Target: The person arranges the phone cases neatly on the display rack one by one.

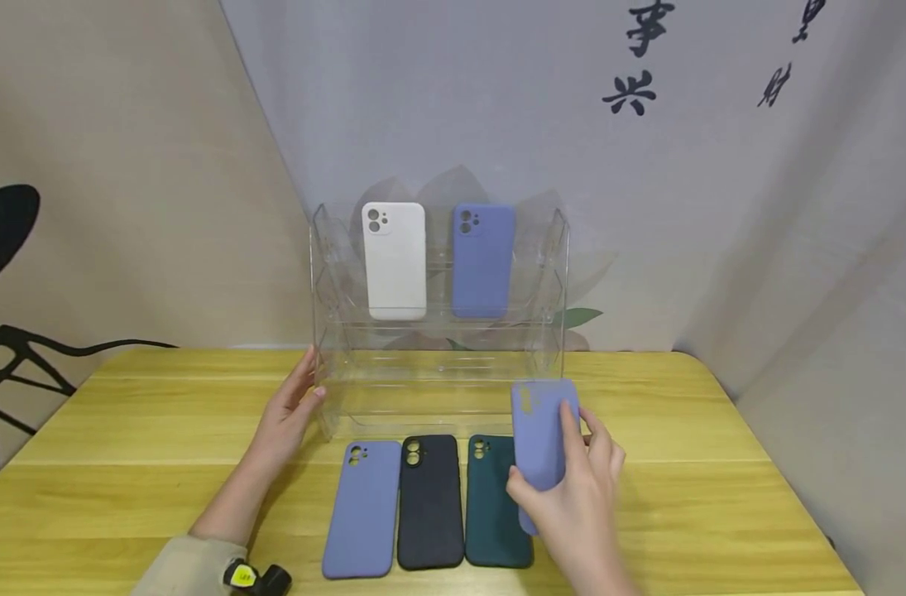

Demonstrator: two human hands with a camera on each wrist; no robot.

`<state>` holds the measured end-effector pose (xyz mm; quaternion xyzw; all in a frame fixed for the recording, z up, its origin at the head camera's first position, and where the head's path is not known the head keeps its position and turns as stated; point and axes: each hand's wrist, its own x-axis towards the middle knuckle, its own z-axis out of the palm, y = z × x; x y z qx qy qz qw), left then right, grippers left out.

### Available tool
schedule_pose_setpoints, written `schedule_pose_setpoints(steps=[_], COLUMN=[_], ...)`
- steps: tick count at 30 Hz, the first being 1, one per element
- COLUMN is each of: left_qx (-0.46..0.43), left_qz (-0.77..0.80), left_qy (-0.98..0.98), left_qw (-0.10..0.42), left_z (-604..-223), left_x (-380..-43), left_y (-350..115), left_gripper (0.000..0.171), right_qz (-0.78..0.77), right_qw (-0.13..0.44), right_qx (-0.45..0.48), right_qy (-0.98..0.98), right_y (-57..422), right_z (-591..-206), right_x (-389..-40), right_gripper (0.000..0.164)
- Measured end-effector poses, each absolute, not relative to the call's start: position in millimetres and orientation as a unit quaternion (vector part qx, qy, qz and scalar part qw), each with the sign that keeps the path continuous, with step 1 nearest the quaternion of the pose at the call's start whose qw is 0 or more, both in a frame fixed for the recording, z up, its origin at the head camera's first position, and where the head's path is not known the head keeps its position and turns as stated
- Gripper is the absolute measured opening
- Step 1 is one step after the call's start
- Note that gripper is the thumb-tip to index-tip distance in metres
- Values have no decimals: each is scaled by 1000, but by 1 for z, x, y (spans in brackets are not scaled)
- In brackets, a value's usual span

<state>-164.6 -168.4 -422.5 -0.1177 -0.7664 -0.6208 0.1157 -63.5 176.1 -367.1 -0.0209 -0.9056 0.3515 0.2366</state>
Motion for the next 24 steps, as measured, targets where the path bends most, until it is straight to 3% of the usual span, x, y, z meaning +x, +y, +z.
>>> schedule_pose_setpoints(steps=[12, 24], left_qx=[-118, -113], left_qz=[-619, -620], left_qy=[-767, -768], left_qw=[120, 111], left_z=[-423, -422], left_x=[-165, -165], left_y=[-168, -168], left_gripper=[60, 61], right_qz=[409, 433], right_qw=[355, 417], right_qx=[55, 115], right_qy=[-839, -791], right_y=[143, 111], right_z=[-340, -327], right_x=[-94, -126], right_gripper=[95, 94])
